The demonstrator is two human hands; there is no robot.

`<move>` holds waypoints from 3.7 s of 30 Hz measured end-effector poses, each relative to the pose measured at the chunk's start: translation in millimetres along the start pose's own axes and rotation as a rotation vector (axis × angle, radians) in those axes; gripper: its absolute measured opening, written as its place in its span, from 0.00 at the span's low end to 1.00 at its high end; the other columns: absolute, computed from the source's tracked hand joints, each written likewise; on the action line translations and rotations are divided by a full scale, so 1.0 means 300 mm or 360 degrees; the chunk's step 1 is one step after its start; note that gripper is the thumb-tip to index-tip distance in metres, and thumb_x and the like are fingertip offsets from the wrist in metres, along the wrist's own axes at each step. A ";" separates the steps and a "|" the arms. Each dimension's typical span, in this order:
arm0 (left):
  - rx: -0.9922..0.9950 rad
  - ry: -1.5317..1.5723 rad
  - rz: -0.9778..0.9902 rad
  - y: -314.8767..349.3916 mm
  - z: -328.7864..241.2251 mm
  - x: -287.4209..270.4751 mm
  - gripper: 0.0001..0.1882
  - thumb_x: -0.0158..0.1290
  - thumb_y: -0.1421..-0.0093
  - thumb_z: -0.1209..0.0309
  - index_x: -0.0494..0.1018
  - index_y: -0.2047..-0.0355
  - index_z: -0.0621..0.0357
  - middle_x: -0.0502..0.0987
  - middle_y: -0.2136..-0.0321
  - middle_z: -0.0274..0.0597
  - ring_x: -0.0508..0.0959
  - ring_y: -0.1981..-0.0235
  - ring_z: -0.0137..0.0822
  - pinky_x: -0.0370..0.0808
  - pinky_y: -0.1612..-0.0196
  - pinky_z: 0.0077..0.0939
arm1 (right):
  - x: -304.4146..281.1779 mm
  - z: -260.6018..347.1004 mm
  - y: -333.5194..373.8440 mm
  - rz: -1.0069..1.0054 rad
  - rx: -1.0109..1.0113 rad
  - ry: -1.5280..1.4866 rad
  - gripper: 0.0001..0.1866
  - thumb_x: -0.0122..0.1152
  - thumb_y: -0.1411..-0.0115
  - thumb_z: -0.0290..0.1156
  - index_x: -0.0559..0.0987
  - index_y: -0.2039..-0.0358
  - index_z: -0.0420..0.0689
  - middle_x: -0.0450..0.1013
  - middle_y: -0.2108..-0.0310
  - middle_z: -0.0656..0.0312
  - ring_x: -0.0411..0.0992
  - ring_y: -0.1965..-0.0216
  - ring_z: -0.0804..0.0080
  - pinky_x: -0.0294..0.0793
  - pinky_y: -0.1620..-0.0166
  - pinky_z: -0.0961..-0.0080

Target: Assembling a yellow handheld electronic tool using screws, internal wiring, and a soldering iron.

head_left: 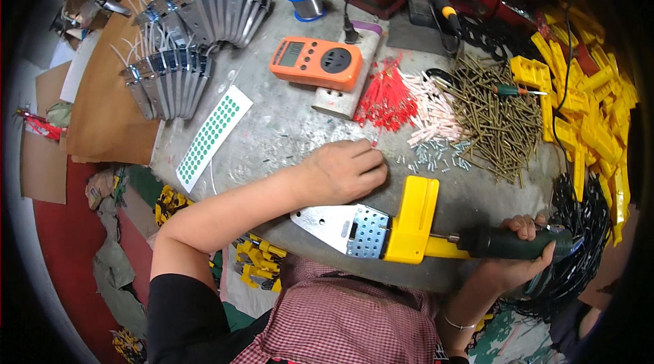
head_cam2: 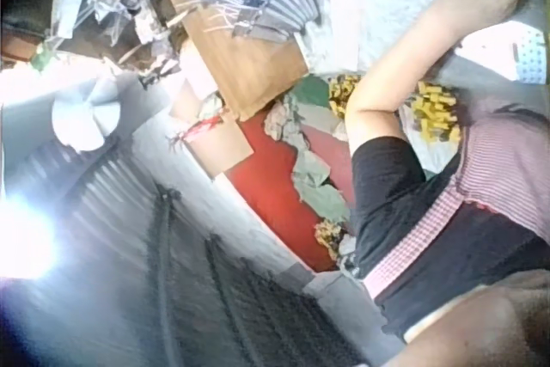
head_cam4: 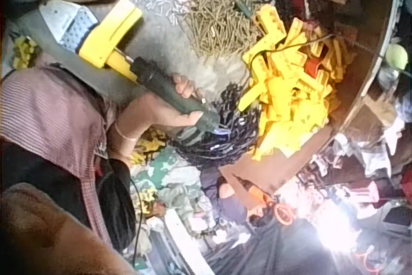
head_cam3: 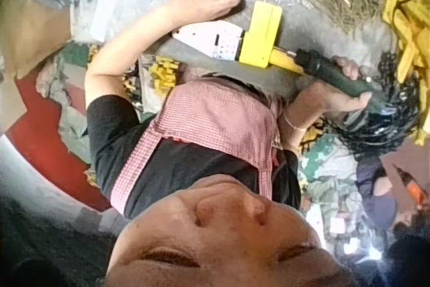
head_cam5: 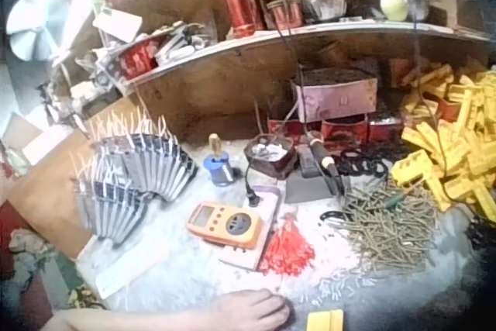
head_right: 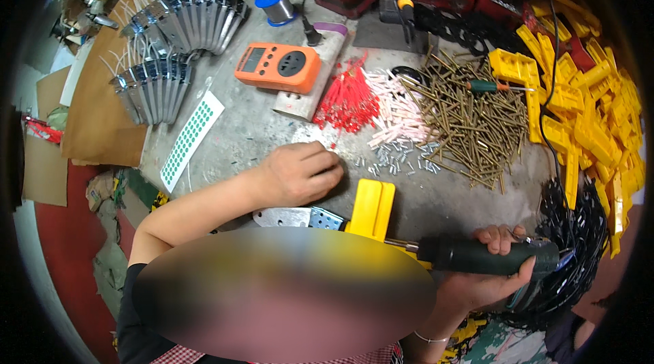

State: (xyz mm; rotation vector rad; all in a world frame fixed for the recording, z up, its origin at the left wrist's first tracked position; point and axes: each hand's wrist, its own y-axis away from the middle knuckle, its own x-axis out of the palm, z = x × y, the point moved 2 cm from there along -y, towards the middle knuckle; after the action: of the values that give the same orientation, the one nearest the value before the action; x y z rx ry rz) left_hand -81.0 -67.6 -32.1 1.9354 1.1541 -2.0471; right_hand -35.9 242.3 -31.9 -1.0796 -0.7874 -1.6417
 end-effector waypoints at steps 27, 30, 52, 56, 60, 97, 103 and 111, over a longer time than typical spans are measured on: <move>-0.0575 0.0333 0.0173 -0.012 -0.007 -0.143 0.27 0.66 0.54 0.62 0.73 0.54 0.57 0.75 0.61 0.43 0.78 0.65 0.45 0.77 0.63 0.34 | -0.020 0.012 -0.010 0.0058 0.0020 0.0059 0.19 0.50 0.37 0.40 0.63 0.54 0.40 0.59 0.72 0.65 0.61 0.69 0.76 0.67 0.56 0.73; -0.0829 0.0447 0.0313 -0.014 0.004 -0.148 0.18 0.63 0.50 0.70 0.72 0.59 0.59 0.71 0.66 0.45 0.77 0.67 0.48 0.75 0.66 0.36 | -0.013 0.009 -0.012 0.0051 0.0013 0.0048 0.19 0.50 0.37 0.40 0.63 0.54 0.40 0.59 0.72 0.65 0.61 0.69 0.75 0.68 0.56 0.73; -0.0486 -0.0501 0.0376 0.087 0.013 -0.144 0.05 0.55 0.54 0.73 0.73 0.74 0.56 0.70 0.74 0.36 0.73 0.71 0.35 0.73 0.70 0.29 | -0.019 0.025 -0.007 0.0203 0.0065 0.0043 0.19 0.49 0.37 0.39 0.63 0.53 0.38 0.59 0.71 0.63 0.62 0.66 0.72 0.68 0.51 0.68; -0.0873 0.0093 0.0109 0.042 -0.064 -0.193 0.08 0.61 0.56 0.76 0.70 0.78 0.56 0.69 0.76 0.39 0.73 0.72 0.43 0.71 0.70 0.34 | -0.015 0.017 -0.008 0.0201 0.0095 -0.0001 0.19 0.50 0.37 0.39 0.64 0.53 0.38 0.59 0.71 0.63 0.62 0.66 0.72 0.68 0.50 0.67; -0.1010 0.0731 -0.0095 0.052 -0.217 -0.152 0.08 0.62 0.57 0.79 0.74 0.77 0.59 0.73 0.76 0.40 0.73 0.74 0.41 0.69 0.72 0.32 | -0.022 0.015 -0.015 0.0196 0.0109 -0.0015 0.21 0.53 0.39 0.40 0.64 0.54 0.37 0.61 0.71 0.64 0.63 0.67 0.73 0.68 0.51 0.67; -0.1198 0.1048 -0.0423 0.075 -0.259 -0.059 0.08 0.63 0.53 0.79 0.81 0.70 0.61 0.78 0.74 0.41 0.78 0.73 0.35 0.73 0.70 0.25 | 0.045 0.002 -0.046 0.0020 0.0178 0.0214 0.23 0.48 0.37 0.48 0.69 0.59 0.38 0.65 0.75 0.65 0.67 0.70 0.74 0.71 0.58 0.71; -0.1223 0.1151 -0.0398 0.069 -0.253 -0.061 0.07 0.60 0.52 0.78 0.80 0.70 0.61 0.77 0.75 0.40 0.77 0.74 0.39 0.73 0.72 0.30 | 0.033 0.002 -0.056 -0.0101 0.0198 0.0364 0.22 0.49 0.37 0.48 0.69 0.60 0.39 0.64 0.77 0.67 0.66 0.72 0.75 0.71 0.59 0.72; -0.1201 0.1169 -0.0389 0.068 -0.255 -0.052 0.06 0.61 0.51 0.79 0.80 0.70 0.62 0.78 0.75 0.43 0.78 0.74 0.36 0.74 0.71 0.26 | 0.049 0.017 -0.063 -0.0036 0.0206 0.0191 0.20 0.53 0.39 0.45 0.67 0.60 0.39 0.64 0.75 0.66 0.66 0.70 0.75 0.72 0.58 0.70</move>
State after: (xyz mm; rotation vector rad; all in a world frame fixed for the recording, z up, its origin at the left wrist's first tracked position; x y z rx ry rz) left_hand -4.6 -44.9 -20.0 2.1740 1.9892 -0.6769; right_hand -54.2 247.0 -16.3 -0.8762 -0.8172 -1.6348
